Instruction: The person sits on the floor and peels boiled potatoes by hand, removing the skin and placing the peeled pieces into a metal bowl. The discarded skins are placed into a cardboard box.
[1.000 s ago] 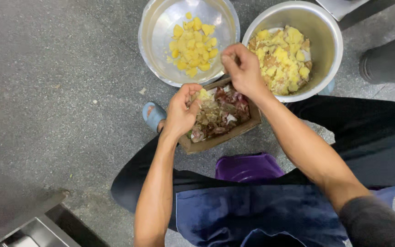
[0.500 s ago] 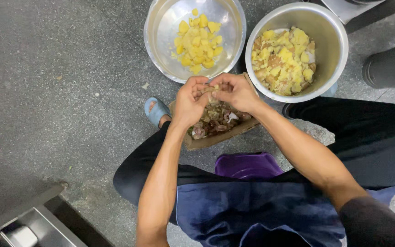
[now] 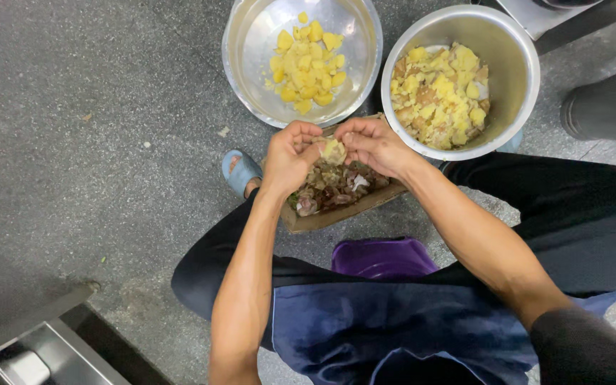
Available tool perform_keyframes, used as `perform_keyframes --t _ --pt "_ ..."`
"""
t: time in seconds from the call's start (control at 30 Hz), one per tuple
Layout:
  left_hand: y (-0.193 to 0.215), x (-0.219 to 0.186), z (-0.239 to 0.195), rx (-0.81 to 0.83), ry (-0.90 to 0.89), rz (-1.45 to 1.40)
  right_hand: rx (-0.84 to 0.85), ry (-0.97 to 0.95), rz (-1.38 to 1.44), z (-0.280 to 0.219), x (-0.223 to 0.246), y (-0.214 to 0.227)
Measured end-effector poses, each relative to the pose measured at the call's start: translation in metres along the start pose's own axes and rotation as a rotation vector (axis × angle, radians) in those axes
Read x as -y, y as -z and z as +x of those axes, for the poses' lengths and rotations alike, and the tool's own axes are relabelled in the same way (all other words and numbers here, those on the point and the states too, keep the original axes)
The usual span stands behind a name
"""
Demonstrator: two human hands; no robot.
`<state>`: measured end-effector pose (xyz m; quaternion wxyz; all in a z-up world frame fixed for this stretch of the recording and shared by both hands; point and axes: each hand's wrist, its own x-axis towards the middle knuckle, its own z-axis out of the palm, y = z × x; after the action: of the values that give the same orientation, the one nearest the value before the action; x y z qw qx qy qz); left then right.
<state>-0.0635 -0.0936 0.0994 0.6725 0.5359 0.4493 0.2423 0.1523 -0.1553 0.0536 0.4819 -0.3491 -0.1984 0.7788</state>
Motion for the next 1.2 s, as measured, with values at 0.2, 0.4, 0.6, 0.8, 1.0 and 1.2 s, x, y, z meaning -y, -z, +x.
perform_keyframes --t 0.2,0.4,0.6,0.8,1.0,1.2 --pt "-0.002 -0.004 -0.002 -0.017 -0.050 0.032 -0.020 0.051 -0.196 0.002 -0.008 0.009" --pt "0.003 -0.007 -0.004 -0.002 -0.051 -0.044 0.018 0.042 0.155 0.001 -0.010 0.014" --pt "0.003 -0.002 -0.002 -0.033 -0.055 -0.109 -0.236 0.245 0.078 -0.001 0.004 0.004" --pt "-0.007 0.009 0.002 -0.055 0.013 -0.153 -0.231 0.338 -0.642 -0.014 -0.007 -0.032" --pt "-0.015 0.012 -0.001 -0.032 -0.044 -0.076 -0.229 0.295 -0.586 -0.014 -0.006 -0.045" --pt "-0.021 0.010 -0.005 -0.097 -0.080 0.098 -0.329 0.224 -0.662 -0.016 -0.010 -0.037"
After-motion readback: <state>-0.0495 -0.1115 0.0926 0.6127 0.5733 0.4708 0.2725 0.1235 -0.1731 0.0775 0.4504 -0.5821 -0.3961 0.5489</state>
